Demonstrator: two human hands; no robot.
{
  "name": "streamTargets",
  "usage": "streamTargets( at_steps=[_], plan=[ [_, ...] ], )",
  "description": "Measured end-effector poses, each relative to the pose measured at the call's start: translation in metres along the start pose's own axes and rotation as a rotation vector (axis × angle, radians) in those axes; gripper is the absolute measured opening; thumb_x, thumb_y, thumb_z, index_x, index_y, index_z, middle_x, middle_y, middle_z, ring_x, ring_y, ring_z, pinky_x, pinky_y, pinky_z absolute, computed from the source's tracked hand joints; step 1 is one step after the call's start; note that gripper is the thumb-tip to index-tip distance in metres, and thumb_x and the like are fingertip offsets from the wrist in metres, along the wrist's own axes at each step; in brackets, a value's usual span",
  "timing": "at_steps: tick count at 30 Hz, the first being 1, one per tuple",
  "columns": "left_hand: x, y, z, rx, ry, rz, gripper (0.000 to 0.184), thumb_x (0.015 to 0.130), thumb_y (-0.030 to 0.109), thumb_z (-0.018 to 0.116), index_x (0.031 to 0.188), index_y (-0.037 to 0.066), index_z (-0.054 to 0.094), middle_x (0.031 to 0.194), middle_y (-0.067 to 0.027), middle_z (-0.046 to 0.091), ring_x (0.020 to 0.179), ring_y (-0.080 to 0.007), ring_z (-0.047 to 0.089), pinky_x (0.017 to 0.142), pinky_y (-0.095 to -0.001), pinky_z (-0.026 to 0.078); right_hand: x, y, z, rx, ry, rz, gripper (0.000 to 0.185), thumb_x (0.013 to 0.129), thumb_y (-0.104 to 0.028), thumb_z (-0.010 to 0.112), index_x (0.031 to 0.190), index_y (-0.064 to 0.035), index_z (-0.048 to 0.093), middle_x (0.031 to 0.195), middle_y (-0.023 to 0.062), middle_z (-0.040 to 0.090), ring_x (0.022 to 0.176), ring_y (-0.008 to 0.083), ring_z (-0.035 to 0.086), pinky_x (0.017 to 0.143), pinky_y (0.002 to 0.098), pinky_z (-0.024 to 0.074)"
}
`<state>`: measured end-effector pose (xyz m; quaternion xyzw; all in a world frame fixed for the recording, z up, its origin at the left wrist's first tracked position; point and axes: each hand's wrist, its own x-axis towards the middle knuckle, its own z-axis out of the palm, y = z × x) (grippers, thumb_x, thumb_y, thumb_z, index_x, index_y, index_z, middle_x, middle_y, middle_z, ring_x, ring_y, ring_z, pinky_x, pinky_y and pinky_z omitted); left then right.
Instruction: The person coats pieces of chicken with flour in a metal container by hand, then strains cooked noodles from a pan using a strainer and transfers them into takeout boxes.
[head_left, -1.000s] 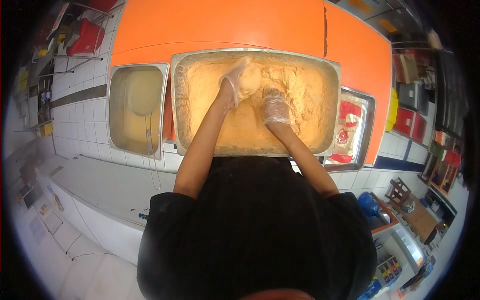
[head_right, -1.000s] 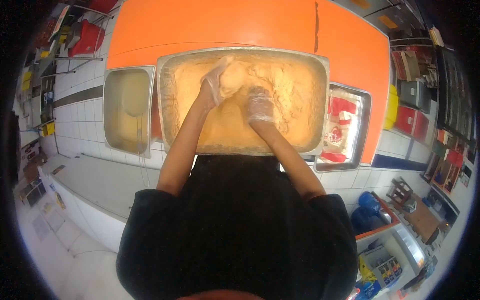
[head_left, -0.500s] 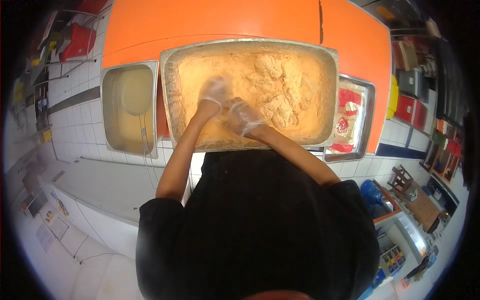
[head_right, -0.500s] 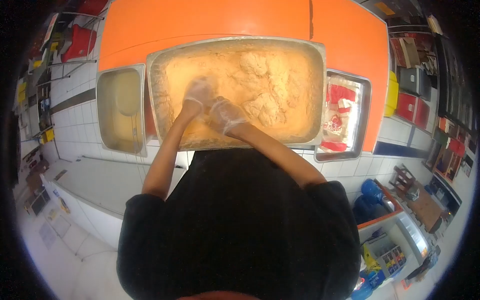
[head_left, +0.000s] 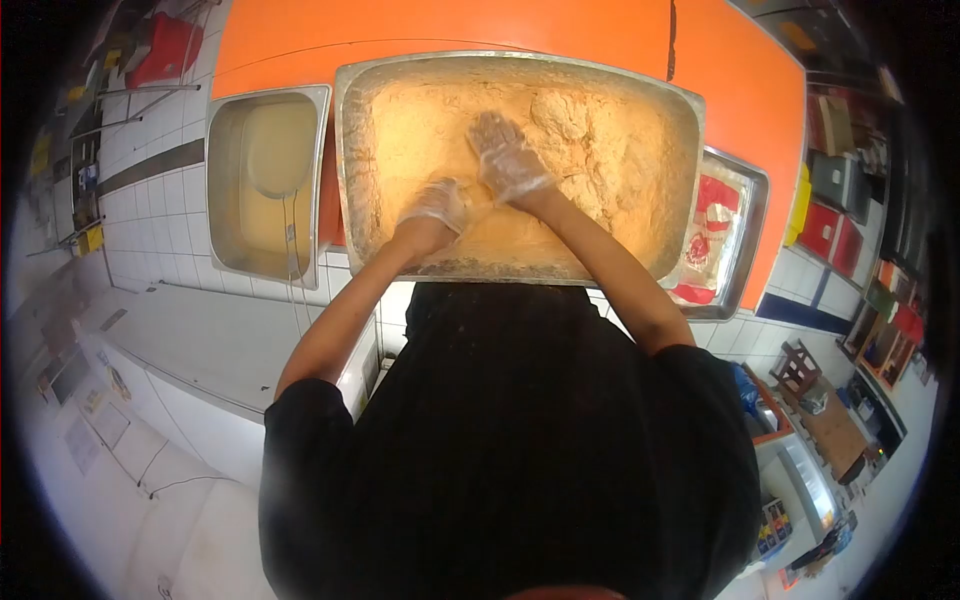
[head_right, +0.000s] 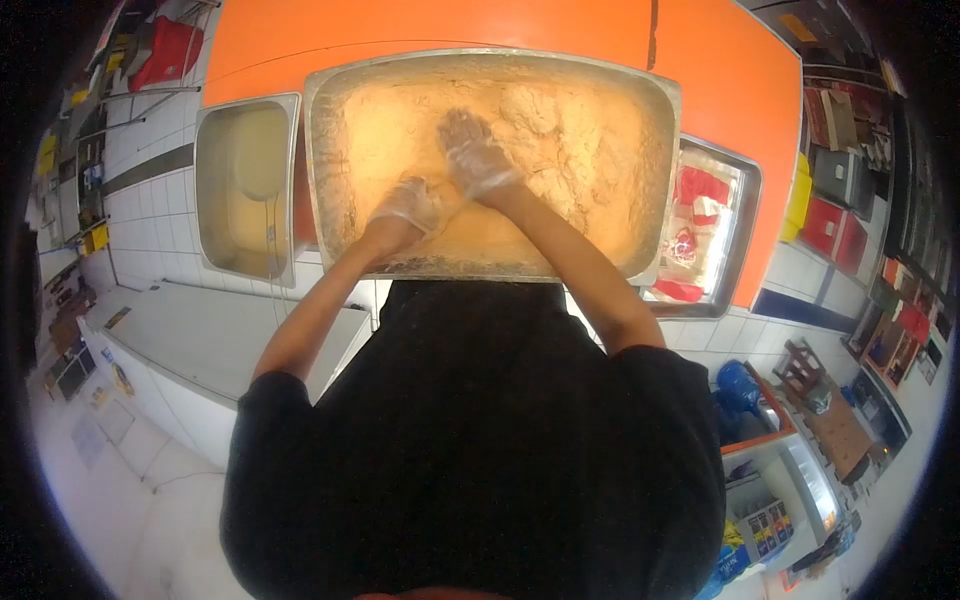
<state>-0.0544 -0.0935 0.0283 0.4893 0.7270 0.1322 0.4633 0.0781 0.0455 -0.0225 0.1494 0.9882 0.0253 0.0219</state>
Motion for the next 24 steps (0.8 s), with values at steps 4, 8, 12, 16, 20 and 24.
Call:
streamTargets(
  at_steps=[4,8,12,16,20,24],
  plan=[
    [-0.006,-0.023,-0.014,0.13,-0.074,0.009,0.031,0.083,0.025,0.058,0.102,0.0,0.061,0.101,-0.0236,0.062,0.096,-0.0387,0.058,0.082,-0.0433,0.046,0.035,-0.003,0.003,0.365,0.133,0.252,0.064,0.088,-0.022,0.044,0.141,0.0105,0.028,0.149,0.0281,0.026,0.14,0.0398,0.025,0.116,0.0475,0.0147],
    [-0.03,-0.031,-0.011,0.056,0.098,0.017,0.036,0.088,0.035,0.056,0.096,0.001,0.064,0.1,-0.025,0.062,0.093,-0.0411,0.058,0.082,-0.0439,0.045,0.055,-0.031,-0.012,0.194,-0.031,0.365,0.07,0.091,-0.032,0.041,0.14,0.0154,0.024,0.148,0.0338,0.021,0.141,0.0417,0.019,0.116,0.0486,0.0123],
    [-0.047,-0.062,-0.005,0.116,0.171,-0.031,0.034,0.089,0.032,0.057,0.102,0.002,0.064,0.105,-0.0234,0.062,0.102,-0.0403,0.057,0.088,-0.0419,0.045,0.073,-0.039,0.025,0.43,0.177,0.29,0.068,0.092,-0.031,0.04,0.14,0.0156,0.025,0.149,0.0309,0.023,0.14,0.0393,0.022,0.117,0.0437,0.0141],
    [-0.08,-0.02,-0.031,0.102,0.421,0.06,0.031,0.086,0.023,0.059,0.11,0.003,0.061,0.108,-0.0206,0.062,0.099,-0.0379,0.059,0.086,-0.0422,0.047,0.094,-0.035,0.004,0.54,-0.085,0.037,0.066,0.095,-0.031,0.037,0.145,0.0088,0.02,0.151,0.0259,0.022,0.141,0.0366,0.023,0.117,0.0427,0.0164],
    [-0.107,-0.002,-0.049,-0.303,0.437,-0.107,0.034,0.088,0.015,0.061,0.12,0.003,0.055,0.11,-0.0135,0.062,0.096,-0.0262,0.062,0.08,-0.0356,0.049,0.12,-0.047,0.029,0.532,0.03,-0.066,0.062,0.095,-0.029,0.035,0.145,0.0066,0.023,0.151,0.0227,0.025,0.141,0.0359,0.022,0.115,0.0421,0.0206],
    [-0.121,-0.006,-0.055,-1.104,0.421,-0.313,0.048,0.087,0.004,0.064,0.131,0.005,0.047,0.114,-0.007,0.059,0.096,-0.0125,0.059,0.071,-0.0239,0.05,0.091,-0.072,0.01,0.454,-0.019,-0.255,0.061,0.094,-0.029,0.035,0.144,0.0051,0.025,0.15,0.0225,0.028,0.14,0.0356,0.025,0.115,0.0425,0.0207]
  ],
)
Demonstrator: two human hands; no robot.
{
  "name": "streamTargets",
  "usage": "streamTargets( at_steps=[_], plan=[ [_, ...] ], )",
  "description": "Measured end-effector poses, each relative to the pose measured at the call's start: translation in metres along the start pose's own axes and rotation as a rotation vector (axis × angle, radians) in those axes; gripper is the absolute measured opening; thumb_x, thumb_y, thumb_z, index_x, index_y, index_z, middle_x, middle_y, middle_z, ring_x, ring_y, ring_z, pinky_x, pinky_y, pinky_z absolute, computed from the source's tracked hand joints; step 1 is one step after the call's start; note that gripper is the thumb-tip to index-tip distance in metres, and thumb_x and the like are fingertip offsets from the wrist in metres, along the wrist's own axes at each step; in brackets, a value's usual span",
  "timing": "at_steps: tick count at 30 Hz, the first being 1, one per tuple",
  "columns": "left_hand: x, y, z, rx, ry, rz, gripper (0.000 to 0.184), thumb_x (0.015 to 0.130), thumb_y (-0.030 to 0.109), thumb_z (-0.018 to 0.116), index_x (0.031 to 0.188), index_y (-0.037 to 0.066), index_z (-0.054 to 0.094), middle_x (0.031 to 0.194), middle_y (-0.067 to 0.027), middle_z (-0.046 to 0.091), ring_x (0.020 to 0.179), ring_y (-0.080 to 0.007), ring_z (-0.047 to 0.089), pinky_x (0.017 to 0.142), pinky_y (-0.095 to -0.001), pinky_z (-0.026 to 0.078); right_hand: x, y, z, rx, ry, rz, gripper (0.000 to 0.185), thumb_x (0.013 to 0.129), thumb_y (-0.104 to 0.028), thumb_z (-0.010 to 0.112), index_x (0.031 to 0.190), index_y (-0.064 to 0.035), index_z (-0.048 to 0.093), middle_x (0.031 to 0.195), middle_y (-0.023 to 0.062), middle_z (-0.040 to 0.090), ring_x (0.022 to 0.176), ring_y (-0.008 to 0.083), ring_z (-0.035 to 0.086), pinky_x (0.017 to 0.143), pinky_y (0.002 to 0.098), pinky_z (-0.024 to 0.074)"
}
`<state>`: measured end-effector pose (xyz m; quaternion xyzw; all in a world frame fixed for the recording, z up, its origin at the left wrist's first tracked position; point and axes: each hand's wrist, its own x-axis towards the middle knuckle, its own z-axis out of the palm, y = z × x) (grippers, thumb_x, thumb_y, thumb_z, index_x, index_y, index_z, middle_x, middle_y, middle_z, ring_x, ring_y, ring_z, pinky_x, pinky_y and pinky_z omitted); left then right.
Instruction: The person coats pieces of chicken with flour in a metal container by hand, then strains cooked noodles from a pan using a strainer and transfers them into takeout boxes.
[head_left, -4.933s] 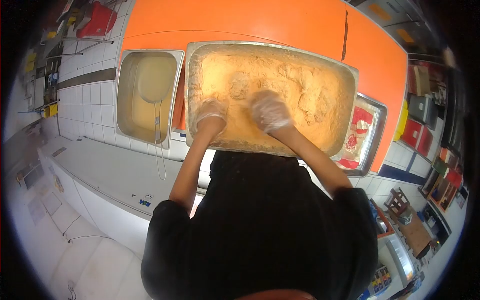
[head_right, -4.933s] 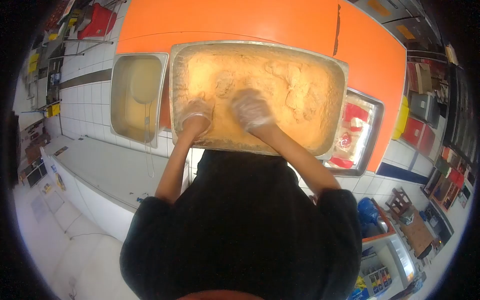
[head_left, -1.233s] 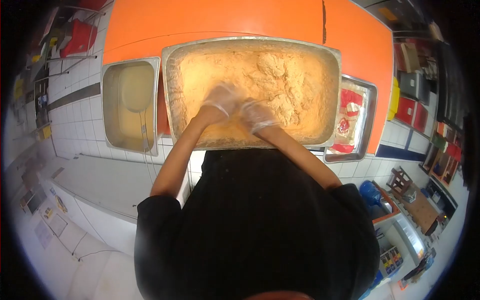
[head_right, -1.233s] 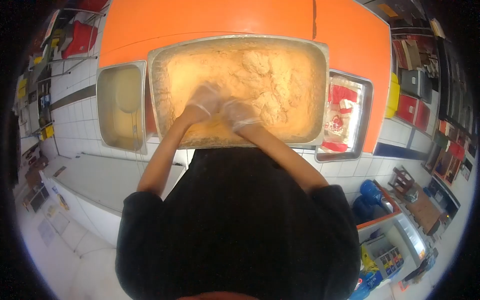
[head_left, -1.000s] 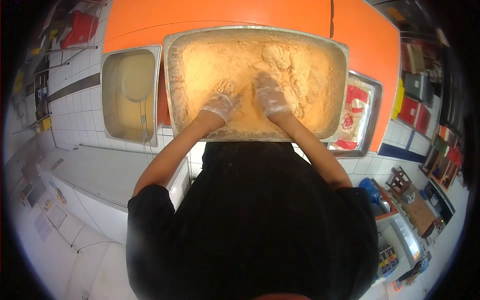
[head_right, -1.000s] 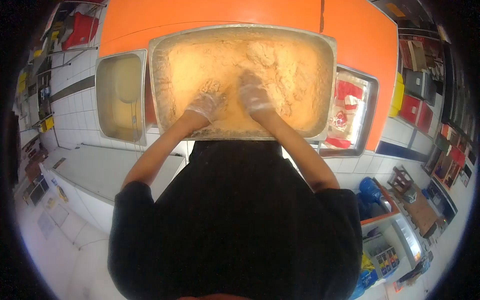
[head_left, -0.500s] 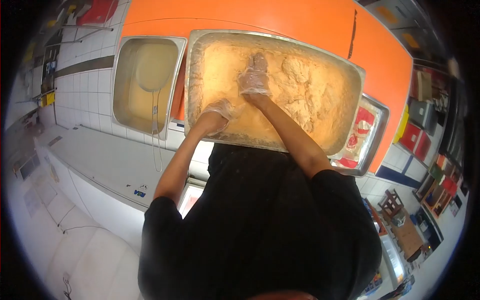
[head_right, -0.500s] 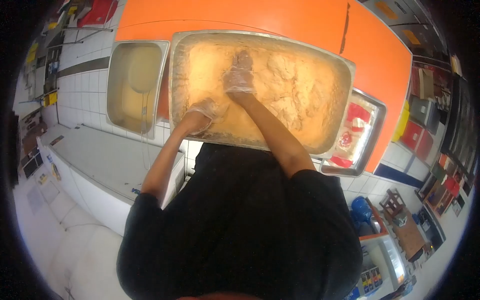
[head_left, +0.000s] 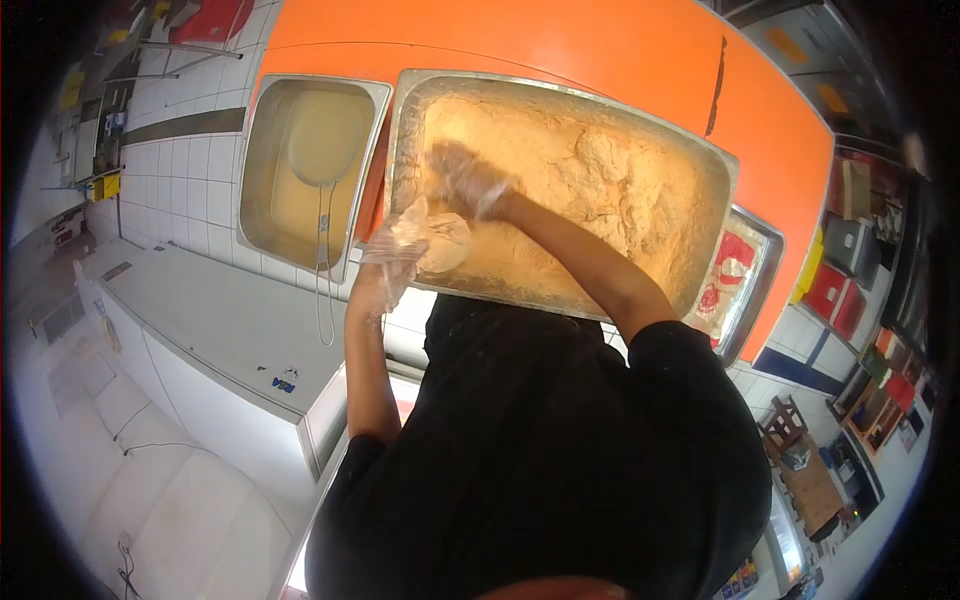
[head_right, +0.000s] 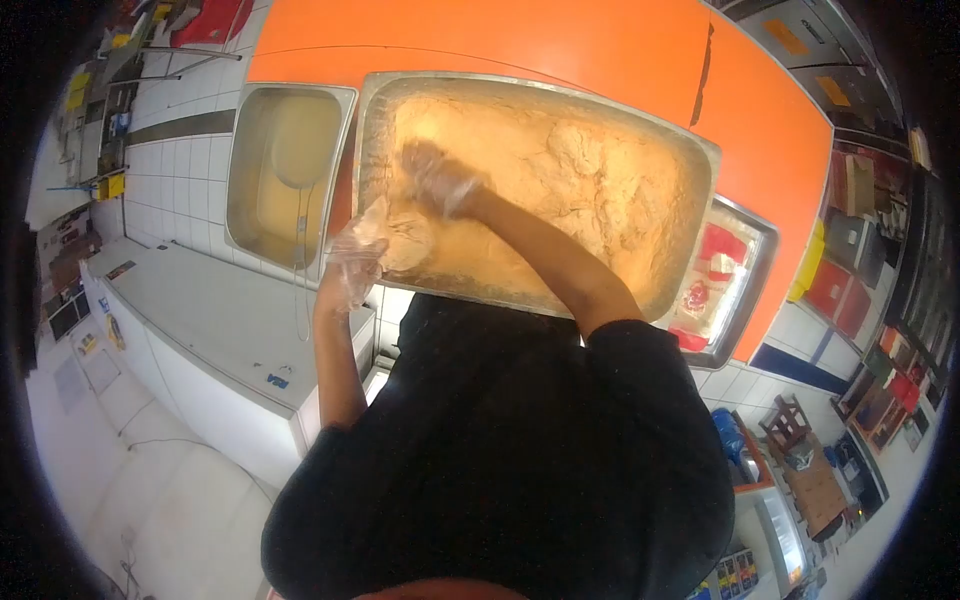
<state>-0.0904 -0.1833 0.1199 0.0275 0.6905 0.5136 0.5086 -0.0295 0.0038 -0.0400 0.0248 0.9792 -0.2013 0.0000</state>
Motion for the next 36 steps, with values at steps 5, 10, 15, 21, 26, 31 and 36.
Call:
streamTargets(
  at_steps=[5,10,15,21,26,31,36],
  plan=[
    [0.008,-0.01,-0.017,-0.428,-0.049,0.049,0.053,0.086,0.0,0.061,0.135,0.003,0.043,0.116,-0.0093,0.059,0.1,-0.0164,0.061,0.071,-0.0266,0.055,-0.024,-0.013,0.025,0.361,-0.092,-0.288,0.063,0.094,-0.04,0.041,0.143,-0.0015,0.028,0.148,0.0192,0.031,0.138,0.0321,0.028,0.114,0.0437,0.024],
    [0.013,-0.004,-0.008,-0.673,-0.035,0.082,0.055,0.086,-0.003,0.057,0.137,0.001,0.038,0.122,-0.0146,0.055,0.106,-0.0245,0.06,0.082,-0.0324,0.057,-0.039,-0.031,0.097,1.597,0.239,-0.014,0.054,0.093,-0.038,0.05,0.134,-0.0045,0.042,0.137,0.0156,0.044,0.128,0.0297,0.04,0.106,0.0445,0.0339],
    [0.024,-0.009,0.0,-0.548,-0.069,0.189,0.05,0.088,-0.002,0.053,0.135,0.001,0.038,0.124,-0.0159,0.053,0.108,-0.0268,0.06,0.084,-0.0336,0.057,-0.056,0.002,0.081,1.008,-0.142,-0.05,0.043,0.091,-0.029,0.051,0.125,-0.0027,0.051,0.126,0.0154,0.05,0.119,0.0297,0.046,0.101,0.0436,0.0369],
    [0.043,-0.021,0.025,-0.615,-0.112,-0.011,0.037,0.087,0.0,0.058,0.122,0.001,0.047,0.113,-0.0132,0.058,0.099,-0.0228,0.063,0.074,-0.0337,0.058,-0.064,0.014,-0.001,0.152,0.137,0.23,0.023,0.087,-0.015,0.054,0.105,-0.0025,0.062,0.105,0.0153,0.062,0.102,0.0244,0.056,0.083,0.0362,0.047],
    [0.057,-0.038,0.049,-0.552,-0.012,0.044,0.031,0.092,0.007,0.055,0.122,0.003,0.048,0.108,-0.0081,0.059,0.096,-0.0197,0.062,0.072,-0.0346,0.056,-0.057,0.013,-0.034,1.199,0.415,0.789,0.035,0.088,-0.02,0.058,0.116,0.0009,0.058,0.11,0.0151,0.063,0.106,0.0283,0.058,0.091,0.0356,0.0461],
    [0.09,-0.061,0.067,0.38,-0.048,0.456,0.031,0.098,0.026,0.048,0.121,0.006,0.05,0.105,-0.0044,0.059,0.096,-0.0169,0.06,0.078,-0.0336,0.053,-0.058,-0.028,-0.056,0.449,0.425,0.515,0.049,0.084,-0.027,0.064,0.123,0.0007,0.055,0.125,0.02,0.055,0.117,0.0304,0.053,0.098,0.0385,0.0426],
    [0.056,-0.011,0.095,-0.815,-0.289,-0.098,0.041,0.101,0.039,0.038,0.123,0.006,0.049,0.104,-0.0062,0.059,0.093,-0.0179,0.058,0.083,-0.0306,0.048,-0.069,-0.027,-0.073,0.778,0.316,0.553,0.064,0.079,-0.042,0.066,0.127,-0.0022,0.052,0.128,0.0232,0.052,0.12,0.0354,0.049,0.102,0.042,0.0383]
  ],
)
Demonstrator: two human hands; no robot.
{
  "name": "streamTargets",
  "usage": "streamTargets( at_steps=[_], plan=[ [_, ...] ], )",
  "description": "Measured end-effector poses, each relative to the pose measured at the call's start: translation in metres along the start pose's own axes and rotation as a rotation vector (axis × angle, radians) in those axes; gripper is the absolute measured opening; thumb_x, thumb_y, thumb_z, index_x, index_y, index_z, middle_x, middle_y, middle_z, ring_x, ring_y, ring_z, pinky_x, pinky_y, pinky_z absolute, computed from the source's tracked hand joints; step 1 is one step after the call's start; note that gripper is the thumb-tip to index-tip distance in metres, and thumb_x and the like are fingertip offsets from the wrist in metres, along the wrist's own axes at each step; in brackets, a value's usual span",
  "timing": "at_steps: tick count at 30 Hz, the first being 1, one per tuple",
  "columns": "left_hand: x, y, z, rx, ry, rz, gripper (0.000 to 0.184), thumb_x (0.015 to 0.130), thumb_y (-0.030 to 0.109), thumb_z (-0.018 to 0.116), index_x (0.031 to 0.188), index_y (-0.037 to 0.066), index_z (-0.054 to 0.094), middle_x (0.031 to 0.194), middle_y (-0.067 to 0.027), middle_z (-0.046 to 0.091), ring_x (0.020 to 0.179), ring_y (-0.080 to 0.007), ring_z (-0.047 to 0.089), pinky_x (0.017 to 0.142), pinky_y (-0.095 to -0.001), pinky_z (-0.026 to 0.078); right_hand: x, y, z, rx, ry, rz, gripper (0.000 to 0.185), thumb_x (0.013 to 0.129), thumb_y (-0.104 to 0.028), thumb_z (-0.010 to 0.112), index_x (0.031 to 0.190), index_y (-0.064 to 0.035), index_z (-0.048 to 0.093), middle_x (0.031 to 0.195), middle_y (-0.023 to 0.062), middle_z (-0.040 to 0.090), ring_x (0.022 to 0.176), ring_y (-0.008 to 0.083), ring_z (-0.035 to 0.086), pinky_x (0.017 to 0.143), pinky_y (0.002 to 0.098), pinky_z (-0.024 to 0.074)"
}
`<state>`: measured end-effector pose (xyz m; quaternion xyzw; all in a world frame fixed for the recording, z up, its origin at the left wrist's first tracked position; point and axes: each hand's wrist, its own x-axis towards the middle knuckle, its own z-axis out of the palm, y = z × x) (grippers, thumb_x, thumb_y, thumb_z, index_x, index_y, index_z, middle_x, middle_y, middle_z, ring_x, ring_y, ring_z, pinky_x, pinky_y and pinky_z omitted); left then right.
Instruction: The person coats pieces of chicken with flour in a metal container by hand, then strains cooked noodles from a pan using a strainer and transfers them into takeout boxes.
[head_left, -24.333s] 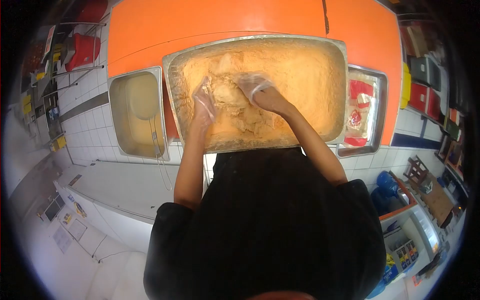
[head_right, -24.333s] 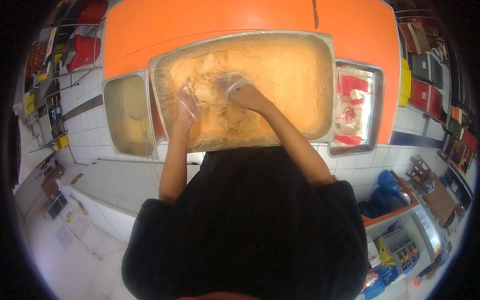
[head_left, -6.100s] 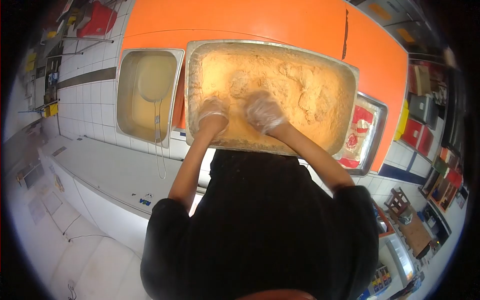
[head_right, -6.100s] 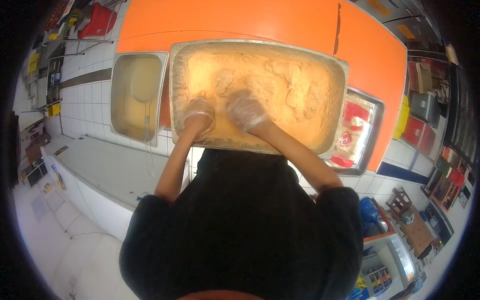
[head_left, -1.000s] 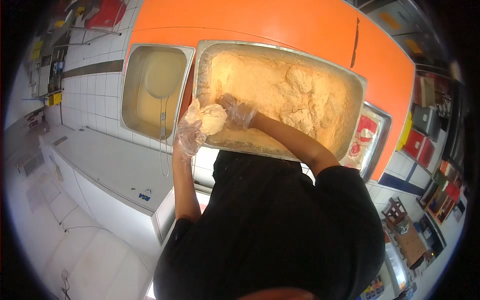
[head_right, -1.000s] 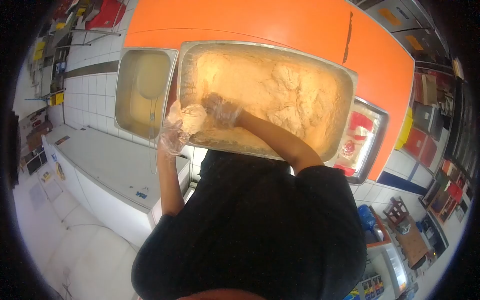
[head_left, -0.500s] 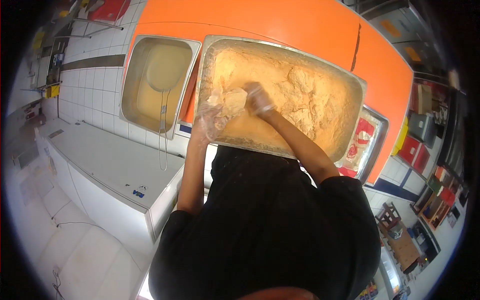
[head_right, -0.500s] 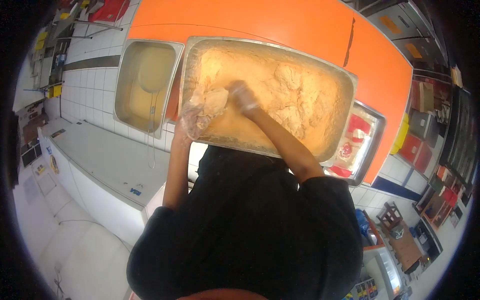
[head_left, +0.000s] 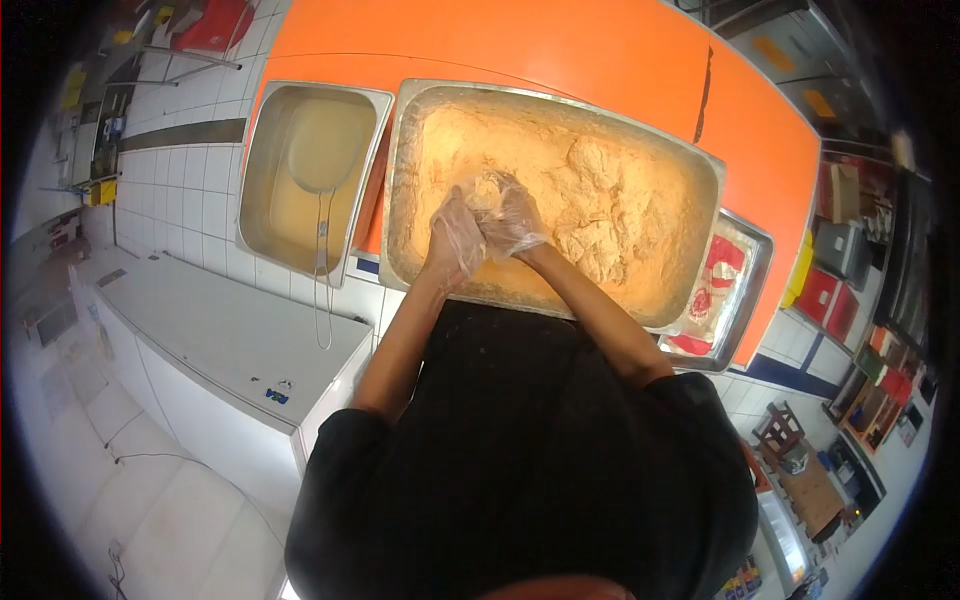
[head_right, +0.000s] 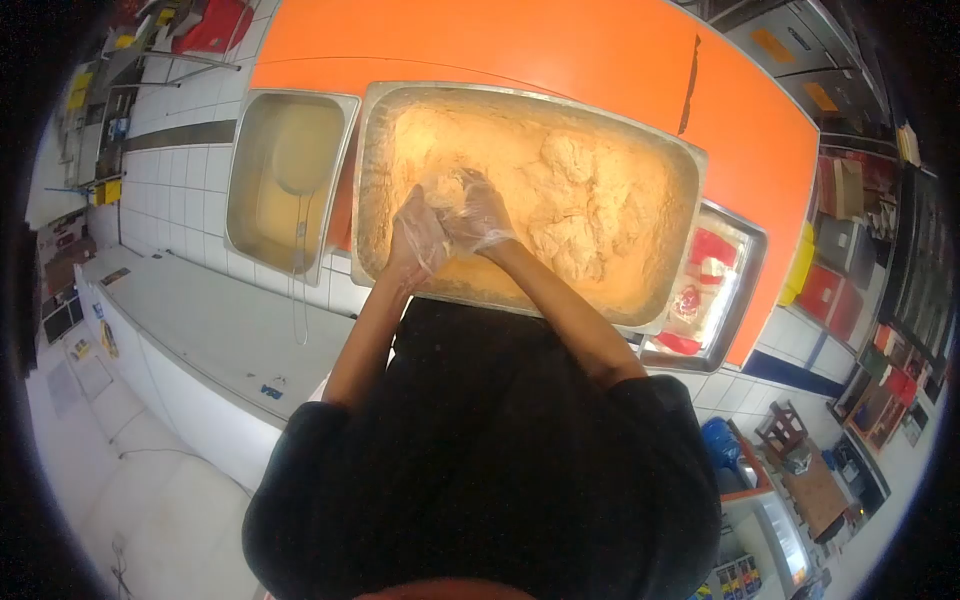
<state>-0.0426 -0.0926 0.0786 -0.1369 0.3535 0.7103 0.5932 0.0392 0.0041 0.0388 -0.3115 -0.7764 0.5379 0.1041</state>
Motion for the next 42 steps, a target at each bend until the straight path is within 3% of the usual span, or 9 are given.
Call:
streamTargets(
  at_steps=[9,14,15,17,21,30,33,40,42],
  plan=[
    [0.037,-0.009,-0.026,0.495,0.207,0.354,0.052,0.102,0.036,0.036,0.138,-0.001,0.038,0.135,-0.0123,0.048,0.123,-0.0207,0.047,0.105,-0.0314,0.035,0.012,0.042,-0.004,0.978,0.096,0.839,0.05,0.095,-0.04,0.038,0.128,-0.0046,0.052,0.124,0.0195,0.057,0.109,0.029,0.058,0.091,0.042,0.0473],
    [0.056,-0.017,-0.069,1.014,0.29,0.499,0.051,0.101,0.038,0.039,0.135,-0.001,0.043,0.136,-0.0147,0.049,0.129,-0.0254,0.044,0.106,-0.0337,0.036,0.0,0.006,-0.038,1.634,-0.065,0.64,0.046,0.097,-0.034,0.036,0.125,-0.0014,0.052,0.111,0.0139,0.063,0.096,0.0265,0.064,0.084,0.0417,0.0532],
    [0.052,-0.014,-0.056,0.66,0.199,0.305,0.049,0.101,0.038,0.038,0.133,0.001,0.044,0.134,-0.0136,0.051,0.126,-0.0251,0.047,0.105,-0.0351,0.038,-0.001,0.002,-0.038,1.71,-0.066,0.616,0.044,0.097,-0.033,0.037,0.124,-0.0007,0.052,0.109,0.0132,0.063,0.094,0.0262,0.065,0.083,0.0415,0.0541],
    [0.042,-0.01,-0.012,-0.049,0.007,-0.084,0.046,0.101,0.037,0.037,0.131,0.003,0.046,0.128,-0.0115,0.056,0.12,-0.0247,0.052,0.102,-0.0379,0.042,0.002,0.013,-0.029,1.386,0.007,0.615,0.042,0.097,-0.03,0.04,0.124,-0.0005,0.052,0.106,0.0129,0.064,0.092,0.0267,0.065,0.081,0.0413,0.0545],
    [0.045,-0.013,-0.008,-0.094,-0.103,-0.095,0.045,0.101,0.038,0.038,0.13,0.005,0.047,0.127,-0.0117,0.056,0.116,-0.0259,0.055,0.099,-0.0407,0.045,0.013,0.027,-0.024,0.682,0.224,0.621,0.04,0.095,-0.025,0.046,0.125,0.0011,0.051,0.112,0.0158,0.06,0.105,0.0305,0.059,0.091,0.043,0.0487],
    [0.053,-0.031,-0.02,0.046,0.045,0.091,0.048,0.102,0.038,0.035,0.137,0.006,0.041,0.131,-0.0096,0.051,0.115,-0.0247,0.054,0.099,-0.0423,0.046,-0.01,0.009,-0.009,-0.765,0.137,-0.368,0.057,0.089,-0.032,0.051,0.137,-0.0025,0.043,0.139,0.023,0.044,0.13,0.0366,0.04,0.11,0.0397,0.0297],
    [0.038,-0.021,0.002,0.005,0.048,0.079,0.047,0.101,0.039,0.035,0.134,0.006,0.043,0.127,-0.0111,0.053,0.113,-0.0264,0.054,0.097,-0.0427,0.046,-0.008,0.017,-0.008,-0.006,0.065,-0.041,0.063,0.089,-0.04,0.052,0.138,-0.0014,0.041,0.14,0.0229,0.043,0.132,0.0358,0.038,0.111,0.0403,0.0295],
    [0.02,-0.018,0.035,0.077,-0.098,-0.015,0.055,0.1,0.044,0.035,0.137,0.003,0.041,0.133,-0.0149,0.049,0.121,-0.0273,0.048,0.102,-0.041,0.041,-0.007,0.005,-0.052,0.218,0.203,0.42,0.042,0.092,-0.032,0.05,0.122,-0.0025,0.055,0.116,0.0205,0.059,0.104,0.0327,0.057,0.089,0.0398,0.0441],
    [0.024,-0.016,0.035,0.119,-0.086,-0.046,0.059,0.1,0.044,0.036,0.143,0.004,0.034,0.143,-0.0129,0.04,0.131,-0.0244,0.038,0.106,-0.0384,0.035,-0.011,0.054,-0.09,-0.064,0.393,0.243,0.036,0.092,-0.029,0.051,0.118,-0.0052,0.058,0.107,0.0193,0.06,0.091,0.0332,0.06,0.078,0.0395,0.0482]
  ],
)
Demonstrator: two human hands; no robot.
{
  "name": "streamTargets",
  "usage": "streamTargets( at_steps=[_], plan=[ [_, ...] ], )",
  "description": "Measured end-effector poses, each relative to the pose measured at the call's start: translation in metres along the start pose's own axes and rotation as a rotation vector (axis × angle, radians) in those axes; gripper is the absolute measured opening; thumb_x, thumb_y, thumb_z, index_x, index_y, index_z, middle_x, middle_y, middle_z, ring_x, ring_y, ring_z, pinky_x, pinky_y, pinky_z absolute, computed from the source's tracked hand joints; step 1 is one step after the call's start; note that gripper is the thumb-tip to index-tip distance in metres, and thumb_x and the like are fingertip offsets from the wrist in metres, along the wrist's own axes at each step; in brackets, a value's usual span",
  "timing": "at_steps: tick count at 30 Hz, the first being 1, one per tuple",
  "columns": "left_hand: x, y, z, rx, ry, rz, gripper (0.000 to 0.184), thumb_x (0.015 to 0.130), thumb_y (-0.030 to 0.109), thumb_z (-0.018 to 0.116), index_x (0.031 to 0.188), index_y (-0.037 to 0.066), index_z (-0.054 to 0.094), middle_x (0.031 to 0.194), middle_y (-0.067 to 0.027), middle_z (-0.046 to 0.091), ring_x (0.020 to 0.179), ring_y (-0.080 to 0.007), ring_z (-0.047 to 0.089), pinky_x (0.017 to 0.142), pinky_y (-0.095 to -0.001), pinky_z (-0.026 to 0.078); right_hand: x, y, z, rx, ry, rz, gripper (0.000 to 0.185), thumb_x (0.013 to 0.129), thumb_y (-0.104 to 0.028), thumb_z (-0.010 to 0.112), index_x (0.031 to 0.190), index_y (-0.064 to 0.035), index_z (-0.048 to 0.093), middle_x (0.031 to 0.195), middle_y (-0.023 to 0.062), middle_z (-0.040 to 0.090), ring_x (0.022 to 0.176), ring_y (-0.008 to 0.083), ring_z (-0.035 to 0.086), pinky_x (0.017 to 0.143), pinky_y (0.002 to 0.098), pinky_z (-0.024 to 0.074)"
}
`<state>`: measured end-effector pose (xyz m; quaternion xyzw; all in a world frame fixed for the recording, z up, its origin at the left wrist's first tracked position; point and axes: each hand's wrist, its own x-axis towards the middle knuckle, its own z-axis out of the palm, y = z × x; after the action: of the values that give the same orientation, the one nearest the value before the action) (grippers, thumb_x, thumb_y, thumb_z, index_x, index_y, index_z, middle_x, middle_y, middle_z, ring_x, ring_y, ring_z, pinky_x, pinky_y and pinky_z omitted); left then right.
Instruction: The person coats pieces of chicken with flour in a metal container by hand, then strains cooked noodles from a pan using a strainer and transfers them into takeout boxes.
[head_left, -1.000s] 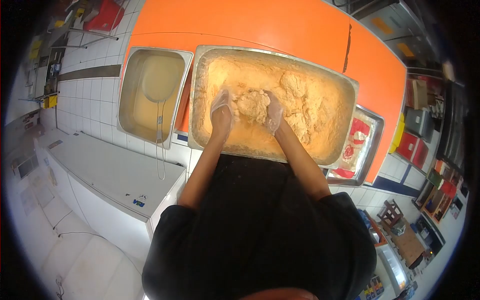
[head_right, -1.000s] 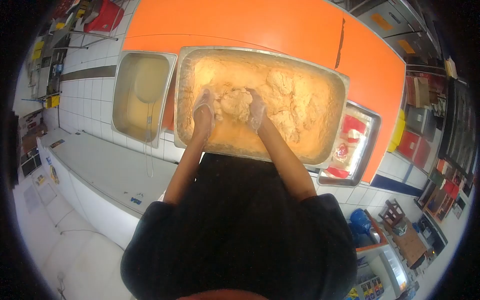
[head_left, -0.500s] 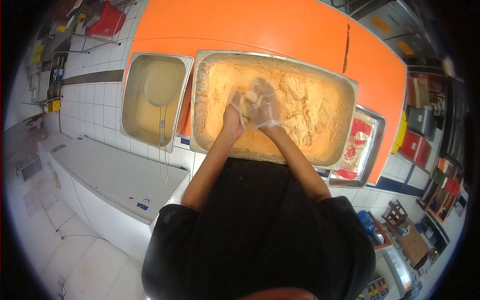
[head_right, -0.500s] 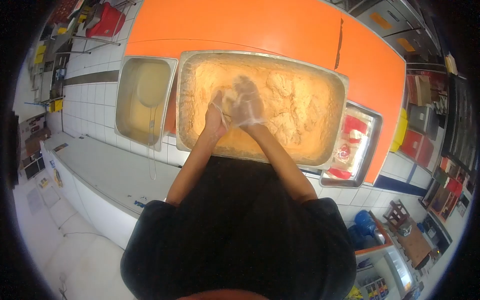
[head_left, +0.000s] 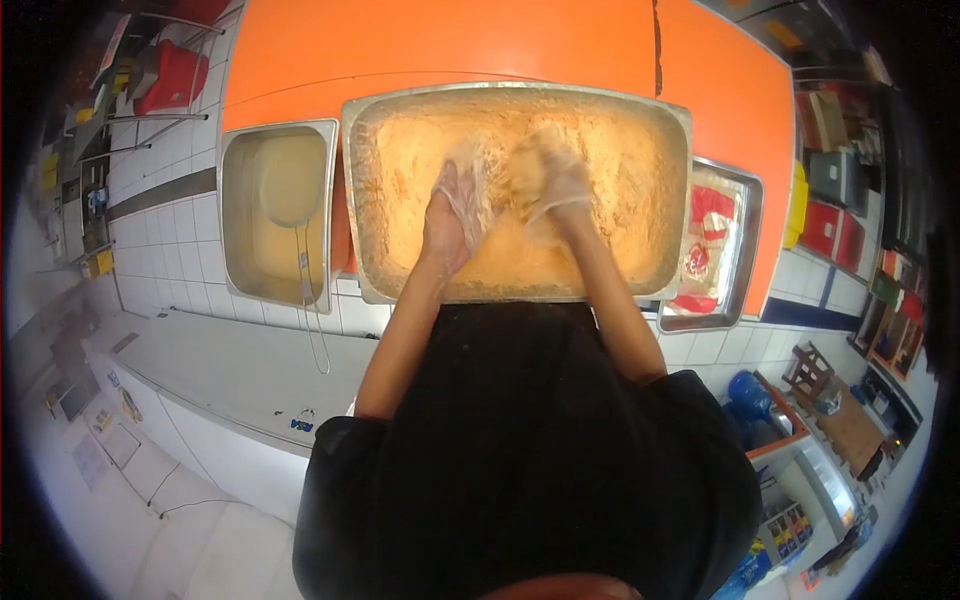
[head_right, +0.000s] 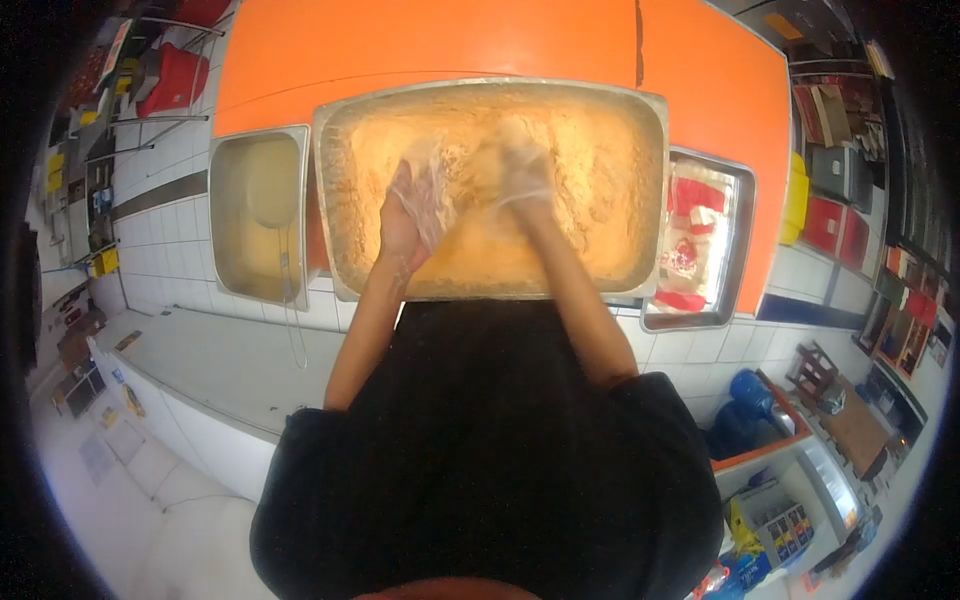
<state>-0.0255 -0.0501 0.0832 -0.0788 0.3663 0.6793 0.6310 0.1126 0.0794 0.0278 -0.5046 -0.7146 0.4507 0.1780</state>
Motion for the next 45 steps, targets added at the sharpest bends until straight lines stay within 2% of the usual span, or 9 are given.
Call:
streamTargets(
  at_steps=[1,6,9,13,16,18,24,33,45],
  plan=[
    [0.01,-0.002,-0.007,0.282,0.001,0.072,0.058,0.1,0.044,0.033,0.143,0.004,0.034,0.143,-0.0158,0.04,0.132,-0.0251,0.037,0.108,-0.0383,0.033,0.008,0.044,-0.003,-0.224,0.246,-0.385,0.034,0.091,-0.028,0.053,0.115,-0.0051,0.06,0.103,0.0194,0.061,0.087,0.0328,0.061,0.075,0.0386,0.0495],
    [0.046,-0.017,-0.074,1.999,-0.332,0.32,0.047,0.099,0.034,0.034,0.136,0.007,0.047,0.14,-0.0243,0.042,0.13,-0.0316,0.041,0.109,-0.038,0.032,-0.026,-0.001,-0.092,-0.573,0.234,-0.074,0.021,0.093,-0.018,0.047,0.098,-0.0015,0.059,0.088,0.0161,0.066,0.067,0.0248,0.063,0.06,0.0339,0.0521],
    [0.041,-0.022,-0.004,2.452,-0.702,-0.249,0.04,0.091,0.019,0.044,0.127,0.005,0.054,0.13,-0.024,0.051,0.121,-0.0373,0.047,0.105,-0.0427,0.035,-0.057,-0.01,-0.089,-1.032,-0.179,-0.083,0.021,0.093,-0.016,0.047,0.101,0.0021,0.055,0.078,0.0147,0.065,0.066,0.0238,0.065,0.062,0.0337,0.0556],
    [0.014,-0.058,-0.061,2.007,-0.658,0.322,0.029,0.078,0.011,0.049,0.102,0.004,0.063,0.101,-0.0205,0.062,0.101,-0.0348,0.057,0.093,-0.0445,0.04,-0.067,0.076,-0.039,-1.186,-0.177,-0.686,0.022,0.09,-0.011,0.053,0.105,0.0045,0.051,0.08,0.0148,0.059,0.078,0.0287,0.064,0.067,0.0376,0.0559],
    [0.005,-0.058,-0.032,2.155,-0.818,0.276,0.023,0.08,0.012,0.049,0.095,0.002,0.064,0.091,-0.0188,0.063,0.091,-0.032,0.06,0.085,-0.0437,0.044,-0.069,0.08,-0.031,-1.338,-0.09,-1.158,0.024,0.088,-0.006,0.054,0.107,0.0065,0.049,0.091,0.0182,0.056,0.095,0.0364,0.061,0.076,0.0408,0.0547],
    [0.034,-0.087,-0.041,2.719,-0.945,0.106,0.025,0.087,0.012,0.047,0.103,-0.001,0.063,0.101,-0.0182,0.064,0.091,-0.0293,0.062,0.077,-0.0426,0.048,-0.07,0.103,-0.01,-1.465,-0.13,-0.932,0.027,0.088,-0.011,0.055,0.108,0.0069,0.05,0.092,0.0212,0.057,0.095,0.0363,0.061,0.076,0.0404,0.0541],
    [0.031,-0.072,-0.069,0.745,-0.06,-0.284,0.022,0.092,0.005,0.046,0.106,-0.002,0.062,0.105,-0.007,0.063,0.099,-0.0182,0.057,0.084,-0.0357,0.049,-0.06,0.008,-0.04,-0.696,-0.594,-0.046,0.033,0.086,-0.025,0.06,0.099,0.0052,0.057,0.096,0.0273,0.061,0.091,0.0363,0.06,0.079,0.0415,0.0505],
    [-0.007,-0.006,-0.039,1.993,-0.582,0.729,0.028,0.082,0.014,0.055,0.104,-0.001,0.063,0.108,-0.0213,0.062,0.106,-0.034,0.057,0.09,-0.0398,0.047,-0.071,0.016,-0.018,-0.673,-0.771,-0.094,0.03,0.086,-0.021,0.055,0.103,0.0025,0.062,0.103,0.0245,0.063,0.097,0.0366,0.061,0.082,0.0429,0.049],
    [0.002,-0.017,-0.058,2.162,-0.467,0.086,0.026,0.079,0.006,0.056,0.102,-0.003,0.061,0.087,-0.0209,0.063,0.077,-0.0363,0.061,0.068,-0.042,0.05,-0.092,0.033,0.061,-0.843,-0.765,-0.132,0.034,0.088,-0.016,0.047,0.109,0.0069,0.061,0.105,0.03,0.062,0.099,0.0383,0.062,0.082,0.0429,0.0493]
  ],
)
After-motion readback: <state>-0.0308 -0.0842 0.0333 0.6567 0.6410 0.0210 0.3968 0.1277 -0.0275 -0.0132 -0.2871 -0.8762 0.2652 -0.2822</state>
